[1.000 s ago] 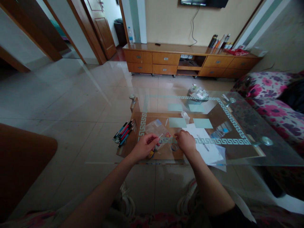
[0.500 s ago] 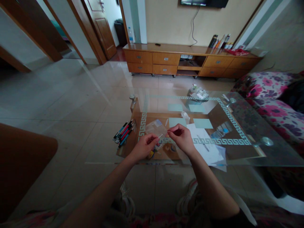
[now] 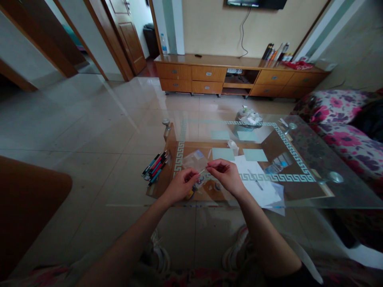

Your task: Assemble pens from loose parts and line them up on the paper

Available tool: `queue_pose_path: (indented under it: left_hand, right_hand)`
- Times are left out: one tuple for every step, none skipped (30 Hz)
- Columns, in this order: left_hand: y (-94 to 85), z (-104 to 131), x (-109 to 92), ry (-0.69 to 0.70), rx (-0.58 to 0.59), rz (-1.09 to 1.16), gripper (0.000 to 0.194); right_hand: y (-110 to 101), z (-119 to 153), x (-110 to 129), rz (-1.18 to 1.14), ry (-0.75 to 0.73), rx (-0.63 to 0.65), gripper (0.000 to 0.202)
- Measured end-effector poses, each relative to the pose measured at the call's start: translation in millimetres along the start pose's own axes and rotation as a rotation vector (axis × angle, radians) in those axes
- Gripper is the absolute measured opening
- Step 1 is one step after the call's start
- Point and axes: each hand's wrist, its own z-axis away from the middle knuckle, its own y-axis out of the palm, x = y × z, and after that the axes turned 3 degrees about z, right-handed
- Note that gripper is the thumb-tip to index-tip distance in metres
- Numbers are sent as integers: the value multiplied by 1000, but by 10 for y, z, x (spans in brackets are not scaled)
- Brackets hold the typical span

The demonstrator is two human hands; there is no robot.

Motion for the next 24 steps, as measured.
queue_pose_path:
  left_hand:
    - [1, -1, 4, 0, 2, -4, 27]
    - [2, -2, 7, 0, 3, -8, 27]
    - [3, -3, 10, 0, 2, -10, 27]
    - [4, -4, 13, 0, 2, -11, 27]
    - [5, -6, 16, 2, 0, -10, 27]
    - [6, -6, 20, 4, 0, -10, 26]
    - [6, -7, 22, 6, 2, -9, 26]
    - [6, -7, 25, 7, 4, -9, 26]
    - [6, -7, 26, 5, 6, -8, 26]
    - [6, -6, 25, 3, 7, -7, 26]
    - [7, -6, 23, 2, 12, -5, 25]
    - [7, -5, 19, 3, 16, -4, 25]
    - [7, -4, 14, 5, 22, -6, 25]
    - [8, -3, 8, 11, 27, -11, 25]
    - [8, -2, 3, 17, 31, -21, 24]
    - [9, 0, -1, 24, 35, -32, 24]
    - [10, 3, -4, 29, 37, -44, 24]
    - [10, 5, -5, 33, 37, -56, 24]
    - [11, 9, -4, 35, 37, -69, 24]
    - [12, 12, -4, 36, 33, -82, 24]
    - [13, 15, -3, 34, 29, -95, 24]
    - [13, 18, -4, 32, 23, -107, 24]
    - [13, 20, -6, 30, 20, -117, 24]
    - [13, 22, -11, 29, 19, -124, 24]
  right_hand:
    - [0, 1, -1, 5, -8, 0, 26]
    - [-1, 0, -4, 11, -16, -4, 25]
    - [-3, -1, -6, 17, -23, -10, 25]
    - [-6, -3, -8, 23, -28, -14, 25]
    - [-9, -5, -11, 28, -31, -15, 25]
    - [-11, -7, -14, 32, -33, -10, 25]
    - [-13, -8, -17, 35, -33, -2, 24]
    - [-13, -8, -22, 38, -35, 6, 24]
    - [-13, -8, -29, 43, -39, 16, 24]
    - [-12, -6, -38, 50, -44, 26, 24]
    - [-11, -4, -50, 60, -49, 37, 24]
    - [-10, -1, -64, 73, -51, 50, 24]
    - [-10, 2, -79, 85, -50, 63, 24]
    - [-10, 5, -95, 97, -47, 77, 24]
    - [-11, 9, -109, 109, -42, 89, 25]
    - [-12, 13, -121, 124, -38, 100, 24]
    - [-13, 18, -130, 141, -36, 112, 24]
    - [-14, 23, -135, 159, -36, 124, 23]
    - [-15, 28, -136, 179, -36, 133, 23]
    - [-15, 33, -133, 199, -35, 141, 22]
    - [-16, 38, -127, 219, -32, 148, 22]
    - [-15, 44, -119, 236, -30, 155, 21]
    - [-14, 48, -109, 252, -28, 158, 21]
    - [-13, 52, -100, 267, -27, 160, 20]
